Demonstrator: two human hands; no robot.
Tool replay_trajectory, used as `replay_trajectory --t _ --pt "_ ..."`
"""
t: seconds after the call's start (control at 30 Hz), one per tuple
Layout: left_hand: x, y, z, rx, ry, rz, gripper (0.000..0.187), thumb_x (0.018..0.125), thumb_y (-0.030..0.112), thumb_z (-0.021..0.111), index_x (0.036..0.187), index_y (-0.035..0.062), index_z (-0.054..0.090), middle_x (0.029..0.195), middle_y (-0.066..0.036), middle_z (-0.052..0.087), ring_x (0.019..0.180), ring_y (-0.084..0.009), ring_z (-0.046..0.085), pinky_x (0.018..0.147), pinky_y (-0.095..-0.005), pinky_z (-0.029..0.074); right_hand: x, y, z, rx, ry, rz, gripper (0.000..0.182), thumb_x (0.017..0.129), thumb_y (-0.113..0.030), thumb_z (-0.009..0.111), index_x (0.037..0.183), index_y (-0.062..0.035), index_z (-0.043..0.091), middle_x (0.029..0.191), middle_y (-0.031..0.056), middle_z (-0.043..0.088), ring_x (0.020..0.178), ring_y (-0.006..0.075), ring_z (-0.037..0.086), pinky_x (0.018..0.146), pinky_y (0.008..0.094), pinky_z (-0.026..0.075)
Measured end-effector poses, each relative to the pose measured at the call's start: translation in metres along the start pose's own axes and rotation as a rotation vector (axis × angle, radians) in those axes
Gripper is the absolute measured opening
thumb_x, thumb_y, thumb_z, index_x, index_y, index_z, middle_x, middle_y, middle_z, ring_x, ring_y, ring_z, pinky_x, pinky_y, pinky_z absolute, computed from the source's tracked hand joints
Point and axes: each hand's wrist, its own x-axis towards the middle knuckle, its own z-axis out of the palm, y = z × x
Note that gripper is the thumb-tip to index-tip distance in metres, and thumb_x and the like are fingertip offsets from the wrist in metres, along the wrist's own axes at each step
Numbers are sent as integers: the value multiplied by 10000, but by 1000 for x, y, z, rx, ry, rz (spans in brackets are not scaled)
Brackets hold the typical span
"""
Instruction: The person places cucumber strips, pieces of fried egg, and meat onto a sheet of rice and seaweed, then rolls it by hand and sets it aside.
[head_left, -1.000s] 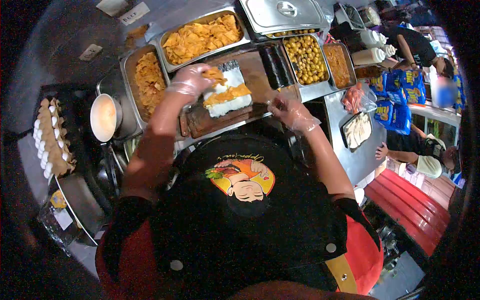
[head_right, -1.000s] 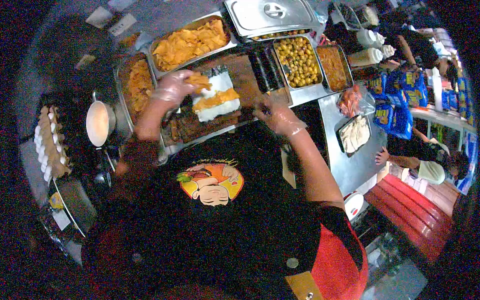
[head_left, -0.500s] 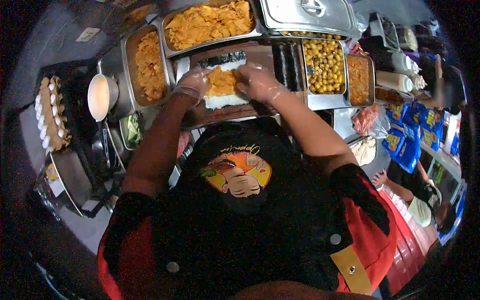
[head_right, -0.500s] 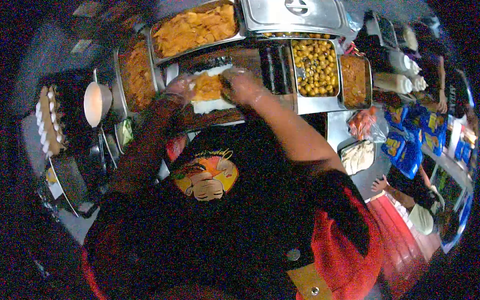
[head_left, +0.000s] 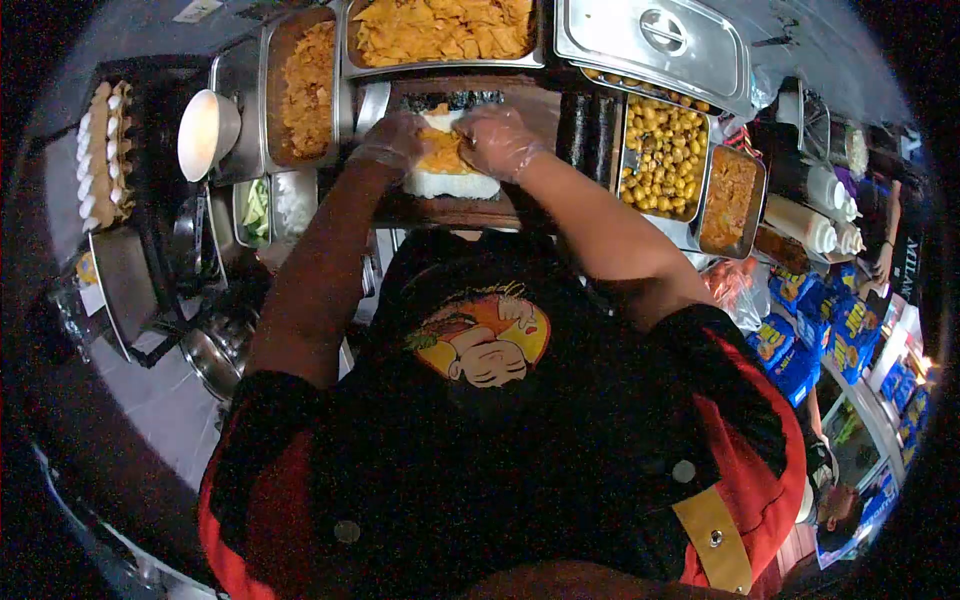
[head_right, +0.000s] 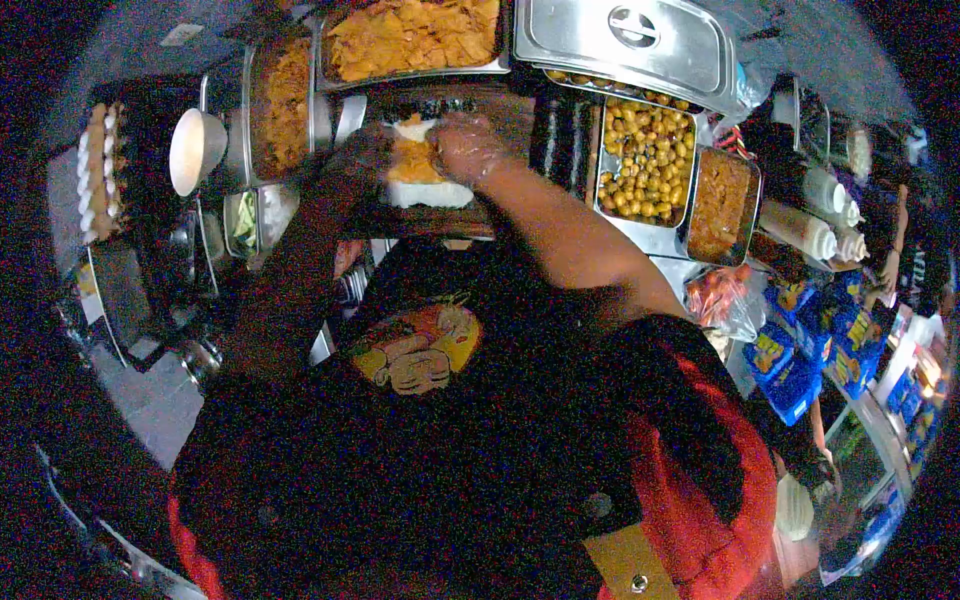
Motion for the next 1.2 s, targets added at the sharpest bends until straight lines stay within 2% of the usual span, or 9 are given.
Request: replay_trajectory --t 0.13,0.2,0.33,0.53,0.6,0.7,1.0,1.13,1.2 --pt "-3 -21 11 101 -60 -115 383 919 343 713 1195 79 741 1241 -202 718 1160 -371 690 1037 -459 542 -12 7 -13 -33 -33 -46 423 919 -325 718 1305 -150 717 1335 153 687 1328 351 589 1128 503 454" --pt "-7 -26 20 -108 138 -116 376 932 312 701 1241 100 732 1242 -196 720 1180 -388 681 1050 -454 535 -14 6 -20 5 -45 -2 426 917 -323 715 1312 -165 715 1316 148 697 1285 364 617 1102 497 481" --pt "-27 2 -1 -261 152 -170 354 938 269 684 1253 114 736 1260 -192 708 1190 -397 674 1064 -455 528 -15 3 -22 80 -54 89 424 911 -317 717 1307 -166 715 1290 163 701 1245 388 636 1085 498 494" --pt "-21 -12 14 29 147 -70 411 914 234 702 1312 132 719 1259 -202 678 1217 -368 653 1094 -450 508 -2 -1 -22 -21 -94 -133 397 933 -335 704 1276 -136 709 1252 199 698 1165 427 657 1052 515 509" --pt "-34 13 -1 76 257 -28 465 905 245 719 1361 154 697 1288 -189 666 1249 -362 633 1106 -448 501 -1 -17 -33 -17 29 80 389 930 -335 712 1233 -91 705 1247 204 694 1144 431 661 1031 513 525" --pt "-34 7 1 -1 269 100 499 900 280 729 1386 174 684 1355 -165 646 1286 -356 616 1122 -446 496 28 -3 0 -58 317 -54 389 927 -327 719 1203 -54 699 1236 225 685 1137 429 663 1012 515 537" --pt "0 -28 28 34 18 -56 518 861 326 773 1353 179 709 1408 -163 630 1317 -354 602 1153 -439 478 61 -13 -2 -137 130 3 311 927 -290 732 1133 -57 733 1181 229 704 1137 412 672 992 525 543" --pt "-9 -34 25 34 48 25 517 847 316 772 1339 173 708 1364 -171 648 1283 -366 619 1126 -448 497 53 -3 -13 -77 77 4 283 950 -276 709 1131 -60 730 1159 235 710 1122 422 676 980 523 544" --pt "-30 -19 18 174 263 96 521 831 304 781 1330 173 702 1320 -166 665 1252 -372 633 1088 -457 518 34 -2 -29 106 164 -57 299 939 -257 661 1133 -42 734 1093 266 741 1013 454 724 918 548 580"
